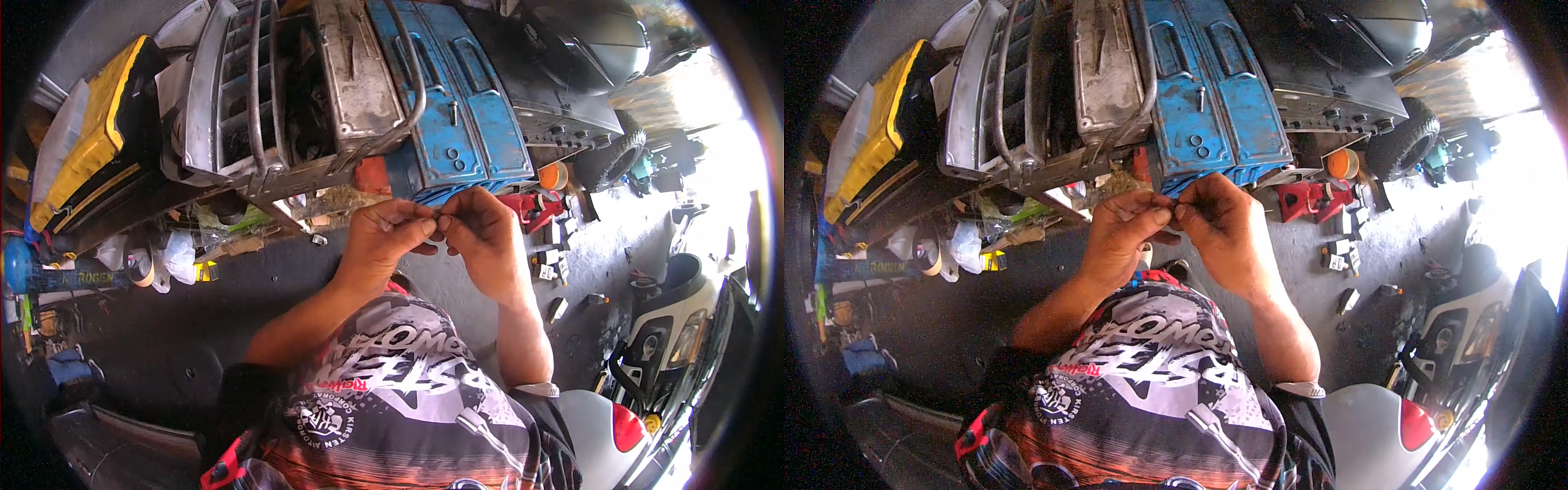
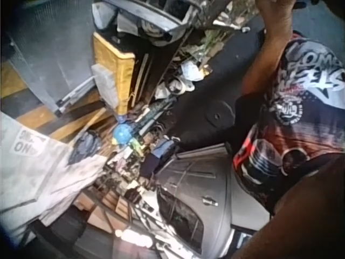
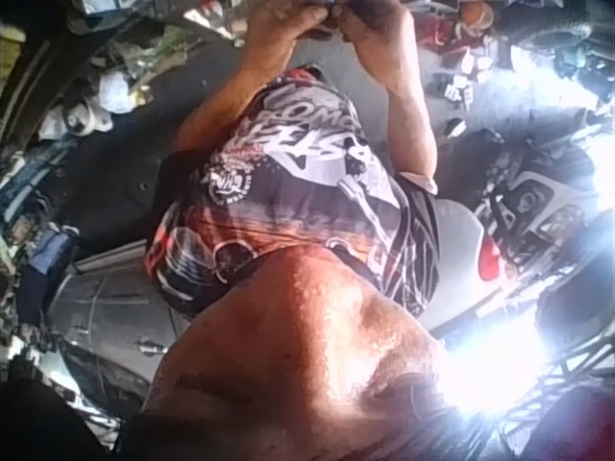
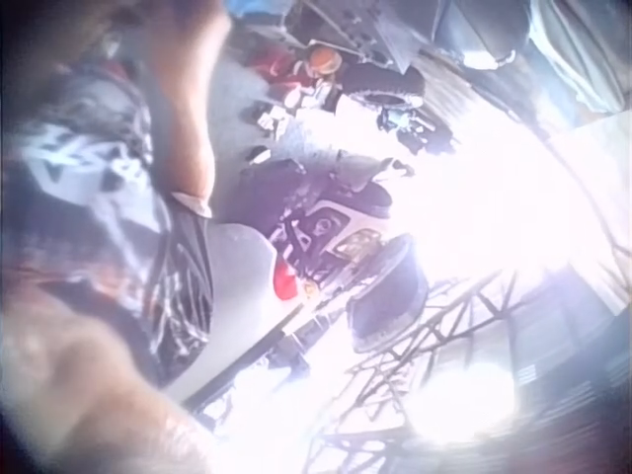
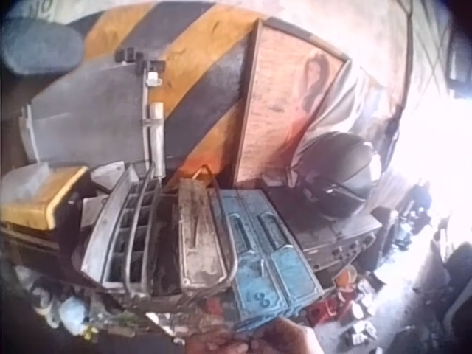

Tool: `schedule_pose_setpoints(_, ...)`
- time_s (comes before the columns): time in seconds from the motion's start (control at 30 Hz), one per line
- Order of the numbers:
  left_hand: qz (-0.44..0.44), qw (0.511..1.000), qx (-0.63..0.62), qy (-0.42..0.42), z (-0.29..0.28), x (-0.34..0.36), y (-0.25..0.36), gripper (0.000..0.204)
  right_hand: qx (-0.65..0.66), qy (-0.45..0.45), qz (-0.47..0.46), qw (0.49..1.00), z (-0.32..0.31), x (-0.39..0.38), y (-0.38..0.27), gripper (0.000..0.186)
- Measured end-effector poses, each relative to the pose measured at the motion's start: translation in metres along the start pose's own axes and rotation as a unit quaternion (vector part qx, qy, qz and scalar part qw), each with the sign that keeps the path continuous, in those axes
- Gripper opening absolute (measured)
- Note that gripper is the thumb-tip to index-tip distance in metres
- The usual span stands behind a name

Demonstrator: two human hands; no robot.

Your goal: Selecting, cleaning, and inspecting small o-rings or gaskets in an auto shop environment.

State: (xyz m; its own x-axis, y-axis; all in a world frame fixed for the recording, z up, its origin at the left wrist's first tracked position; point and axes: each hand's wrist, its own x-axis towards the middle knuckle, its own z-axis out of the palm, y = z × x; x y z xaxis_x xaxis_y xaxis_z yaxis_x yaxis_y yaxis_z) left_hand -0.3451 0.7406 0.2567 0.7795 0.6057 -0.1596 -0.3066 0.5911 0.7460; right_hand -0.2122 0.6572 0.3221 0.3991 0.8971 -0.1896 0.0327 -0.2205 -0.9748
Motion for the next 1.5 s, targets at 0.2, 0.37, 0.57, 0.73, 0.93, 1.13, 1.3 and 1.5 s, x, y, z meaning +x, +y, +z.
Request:
schedule_pose_setpoints(0.2,-0.001,1.000,0.021,0.002,-0.013,-0.002,0.001,0.017,-0.063,0.021,-0.006,0.998,0.003,-0.001,-0.009,0.013)
schedule_pose_setpoints(0.37,-0.080,0.992,-0.099,0.005,-0.021,0.000,0.007,0.014,-0.325,0.107,-0.124,0.931,-0.022,0.029,-0.028,0.037)
schedule_pose_setpoints(0.57,-0.140,0.981,-0.134,0.030,-0.037,-0.002,-0.013,0.014,-0.441,0.032,-0.110,0.890,-0.019,0.035,-0.041,0.044)
schedule_pose_setpoints(0.73,-0.169,0.974,-0.146,0.034,-0.044,0.000,-0.019,0.015,-0.466,0.027,-0.173,0.867,-0.024,0.031,-0.035,0.038)
schedule_pose_setpoints(0.93,-0.176,0.971,-0.158,0.026,-0.046,0.003,-0.017,0.018,-0.448,0.033,-0.184,0.874,-0.027,0.031,-0.030,0.033)
schedule_pose_setpoints(1.13,-0.201,0.966,-0.163,0.002,-0.042,0.011,-0.016,0.015,-0.462,0.052,-0.240,0.852,-0.031,0.030,-0.021,0.024)
schedule_pose_setpoints(1.3,-0.220,0.961,-0.166,0.007,-0.041,0.016,-0.021,0.017,-0.470,0.041,-0.303,0.828,-0.034,0.030,-0.014,0.018)
schedule_pose_setpoints(1.5,-0.214,0.962,-0.171,-0.008,-0.029,0.018,-0.020,0.013,-0.437,0.075,-0.298,0.846,-0.032,0.024,-0.007,0.013)
